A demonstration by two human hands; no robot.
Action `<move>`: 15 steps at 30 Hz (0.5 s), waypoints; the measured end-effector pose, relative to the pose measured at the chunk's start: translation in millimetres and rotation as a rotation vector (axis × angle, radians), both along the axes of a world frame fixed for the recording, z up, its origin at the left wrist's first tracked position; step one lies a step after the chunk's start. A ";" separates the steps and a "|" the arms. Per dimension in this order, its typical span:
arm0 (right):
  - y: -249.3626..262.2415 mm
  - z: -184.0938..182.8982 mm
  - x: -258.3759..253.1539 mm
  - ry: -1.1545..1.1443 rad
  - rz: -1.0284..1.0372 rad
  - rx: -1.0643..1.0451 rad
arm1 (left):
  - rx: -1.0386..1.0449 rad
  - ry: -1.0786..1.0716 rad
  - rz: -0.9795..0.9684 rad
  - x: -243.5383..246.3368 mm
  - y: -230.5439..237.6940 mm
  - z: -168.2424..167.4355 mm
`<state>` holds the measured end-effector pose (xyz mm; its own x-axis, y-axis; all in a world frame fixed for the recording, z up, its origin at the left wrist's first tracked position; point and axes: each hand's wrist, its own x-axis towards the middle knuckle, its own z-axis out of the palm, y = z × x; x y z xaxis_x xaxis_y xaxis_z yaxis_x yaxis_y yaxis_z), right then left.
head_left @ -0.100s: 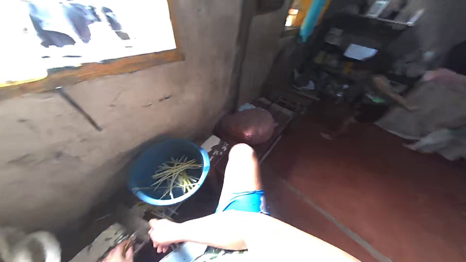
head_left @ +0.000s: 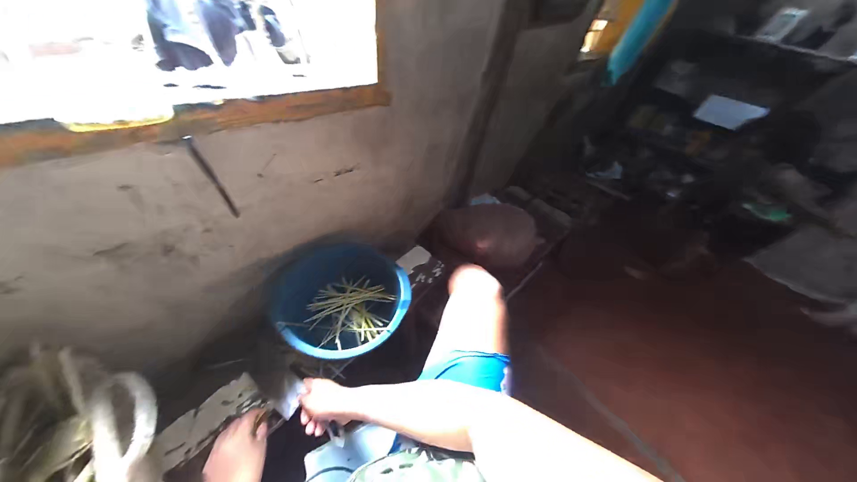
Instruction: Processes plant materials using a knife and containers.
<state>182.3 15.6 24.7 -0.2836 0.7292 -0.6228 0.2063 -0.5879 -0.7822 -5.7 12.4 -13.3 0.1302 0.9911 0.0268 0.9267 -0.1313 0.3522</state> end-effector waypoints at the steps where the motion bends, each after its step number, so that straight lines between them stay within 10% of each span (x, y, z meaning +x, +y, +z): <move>1: 1.1 -1.3 1.6 -0.036 0.024 0.023 | 0.019 0.003 0.013 2.4 0.0 0.6; 7: -7.1 -4.0 11.8 -0.405 0.339 0.397 | -0.097 0.015 0.095 9.6 -1.0 10.1; 15: -24.9 0.3 15.6 -0.472 0.239 0.837 | -0.222 -0.012 0.127 8.2 4.3 10.0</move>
<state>197.9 -9.4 25.0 -0.3355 0.9418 -0.0198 0.6452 0.2144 -0.7333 2.5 16.7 -3.3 0.0048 0.9813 -0.1923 0.9265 0.0680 0.3700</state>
